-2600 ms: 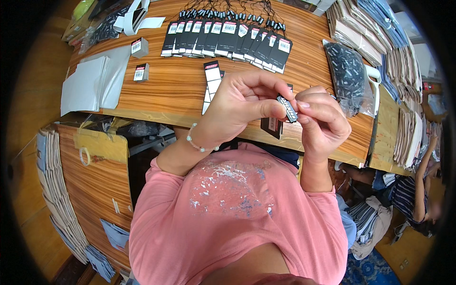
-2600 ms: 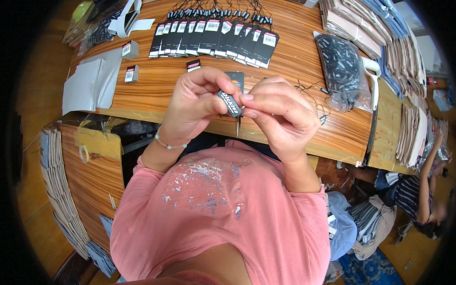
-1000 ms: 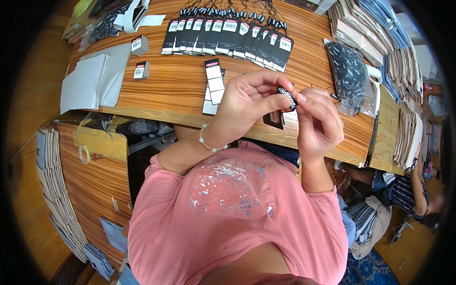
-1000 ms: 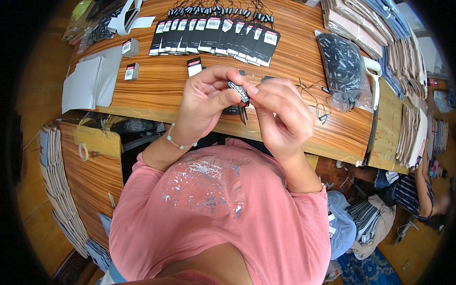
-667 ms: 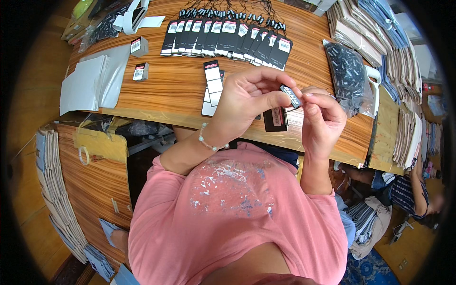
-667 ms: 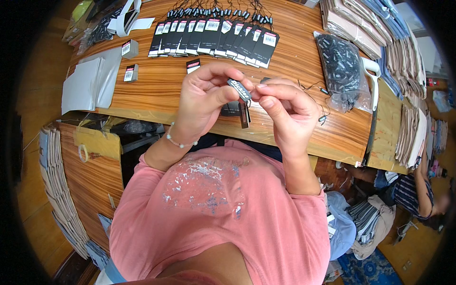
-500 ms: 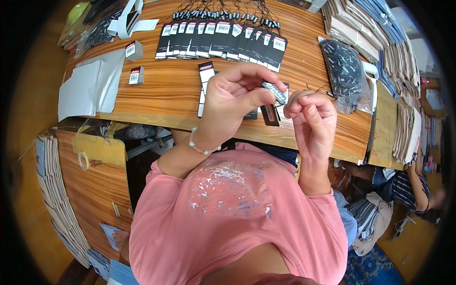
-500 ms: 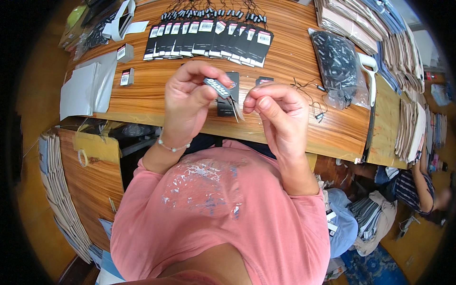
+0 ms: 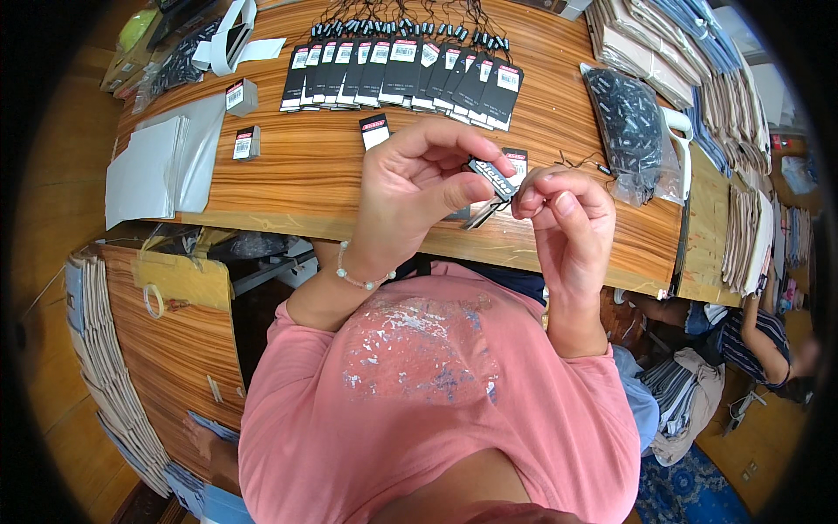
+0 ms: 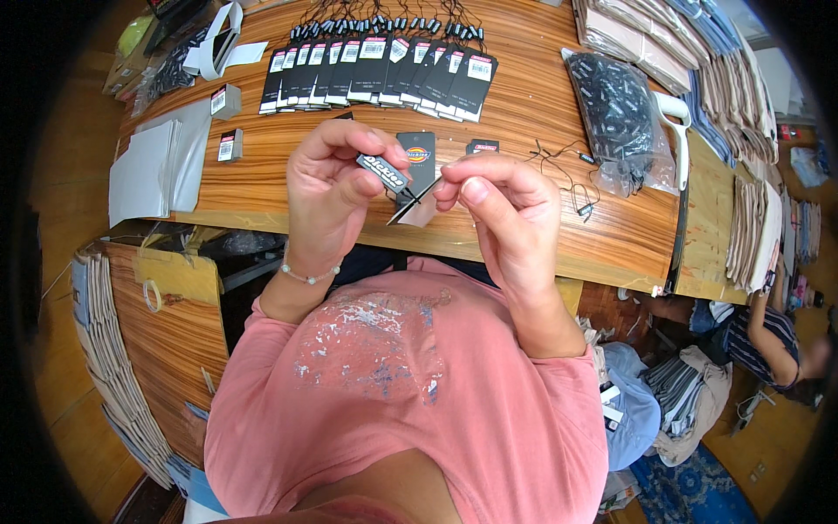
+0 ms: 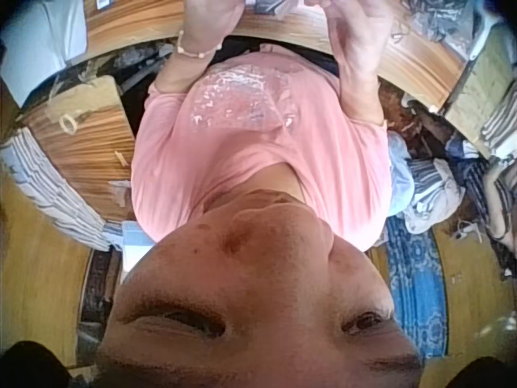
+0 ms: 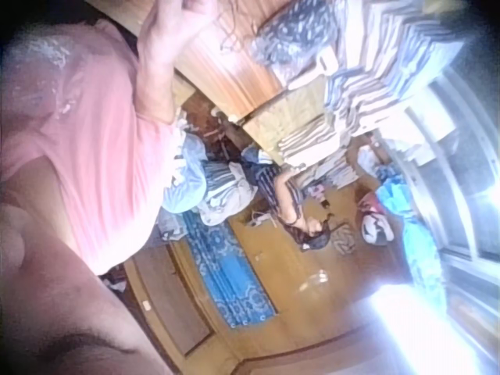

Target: The person threads plastic fasteners through brand tags and garment labels by hand.

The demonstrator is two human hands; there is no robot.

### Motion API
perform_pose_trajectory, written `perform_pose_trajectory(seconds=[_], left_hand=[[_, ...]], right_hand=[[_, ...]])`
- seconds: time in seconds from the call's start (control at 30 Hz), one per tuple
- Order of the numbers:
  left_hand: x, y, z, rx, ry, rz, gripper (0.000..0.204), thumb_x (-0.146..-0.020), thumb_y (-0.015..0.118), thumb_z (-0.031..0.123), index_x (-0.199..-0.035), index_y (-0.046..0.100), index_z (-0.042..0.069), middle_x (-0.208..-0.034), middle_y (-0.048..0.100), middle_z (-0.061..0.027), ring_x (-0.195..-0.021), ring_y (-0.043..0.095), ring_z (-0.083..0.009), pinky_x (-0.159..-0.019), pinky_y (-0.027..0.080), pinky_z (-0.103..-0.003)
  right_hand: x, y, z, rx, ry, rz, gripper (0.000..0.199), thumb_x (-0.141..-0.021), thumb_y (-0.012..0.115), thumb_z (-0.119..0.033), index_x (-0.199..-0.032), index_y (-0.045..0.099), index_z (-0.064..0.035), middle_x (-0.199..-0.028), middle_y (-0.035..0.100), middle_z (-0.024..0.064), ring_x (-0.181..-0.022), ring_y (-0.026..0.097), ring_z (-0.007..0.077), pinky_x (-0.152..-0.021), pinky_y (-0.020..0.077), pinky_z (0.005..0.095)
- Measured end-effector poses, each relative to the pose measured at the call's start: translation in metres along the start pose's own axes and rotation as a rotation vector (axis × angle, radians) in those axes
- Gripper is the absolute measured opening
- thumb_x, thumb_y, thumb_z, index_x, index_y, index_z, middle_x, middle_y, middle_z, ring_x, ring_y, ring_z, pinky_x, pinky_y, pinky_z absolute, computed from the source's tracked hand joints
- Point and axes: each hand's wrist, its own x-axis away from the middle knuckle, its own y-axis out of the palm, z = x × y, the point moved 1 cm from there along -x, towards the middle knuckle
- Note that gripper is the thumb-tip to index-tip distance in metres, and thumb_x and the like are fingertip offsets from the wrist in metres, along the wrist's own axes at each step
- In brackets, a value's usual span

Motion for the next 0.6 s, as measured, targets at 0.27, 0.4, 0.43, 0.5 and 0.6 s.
perform_pose_trajectory(seconds=[0.27,0.4,0.43,0.5,0.6], left_hand=[[0.0029,0.0052,0.0041,0.062,-0.096,-0.088,0.028,-0.079,0.060,0.015,-0.098,0.045,0.001,-0.085,0.051,-0.0095,-0.078,0.056,-0.0188,-0.069,0.047,-0.028],[0.0009,0.0047,0.0062,0.154,-0.240,-0.124,0.023,-0.082,0.054,0.010,-0.100,0.043,0.001,-0.086,0.050,-0.0091,-0.078,0.057,-0.0186,-0.069,0.047,-0.027],[-0.0005,0.0049,0.0053,0.180,-0.254,-0.121,0.022,-0.082,0.053,0.008,-0.100,0.043,0.001,-0.086,0.051,-0.0091,-0.078,0.057,-0.0183,-0.069,0.048,-0.027],[-0.0031,0.0052,0.0021,0.136,-0.218,-0.063,0.021,-0.081,0.053,0.005,-0.099,0.044,0.000,-0.088,0.052,-0.0100,-0.080,0.057,-0.0178,-0.071,0.048,-0.027],[-0.0034,0.0028,0.0007,0.055,-0.186,-0.024,0.020,-0.078,0.054,0.000,-0.097,0.047,0.000,-0.090,0.055,-0.0118,-0.082,0.057,-0.0171,-0.074,0.048,-0.027]], right_hand=[[-0.0008,0.0020,-0.0018,0.143,-0.129,-0.048,0.006,-0.077,0.057,0.002,-0.083,0.057,0.0039,-0.077,0.057,0.0110,-0.070,0.054,0.0143,-0.065,0.0446,0.0246],[-0.0009,-0.0020,-0.0015,0.306,-0.179,-0.048,0.010,-0.075,0.059,0.003,-0.084,0.056,0.0035,-0.079,0.056,0.0106,-0.072,0.054,0.0138,-0.065,0.0437,0.0237],[-0.0003,-0.0007,-0.0013,0.326,-0.210,-0.015,0.010,-0.074,0.059,0.003,-0.084,0.056,0.0035,-0.080,0.056,0.0105,-0.073,0.054,0.0137,-0.066,0.0435,0.0235],[0.0014,0.0042,-0.0036,0.334,-0.215,0.079,0.011,-0.072,0.061,0.003,-0.082,0.057,0.0033,-0.083,0.056,0.0099,-0.077,0.054,0.0154,-0.071,0.0428,0.0256],[-0.0020,-0.0033,-0.0025,0.677,-0.372,0.003,0.012,-0.071,0.062,0.002,-0.082,0.058,0.0036,-0.085,0.057,0.0097,-0.080,0.053,0.0179,-0.073,0.0419,0.0289]])
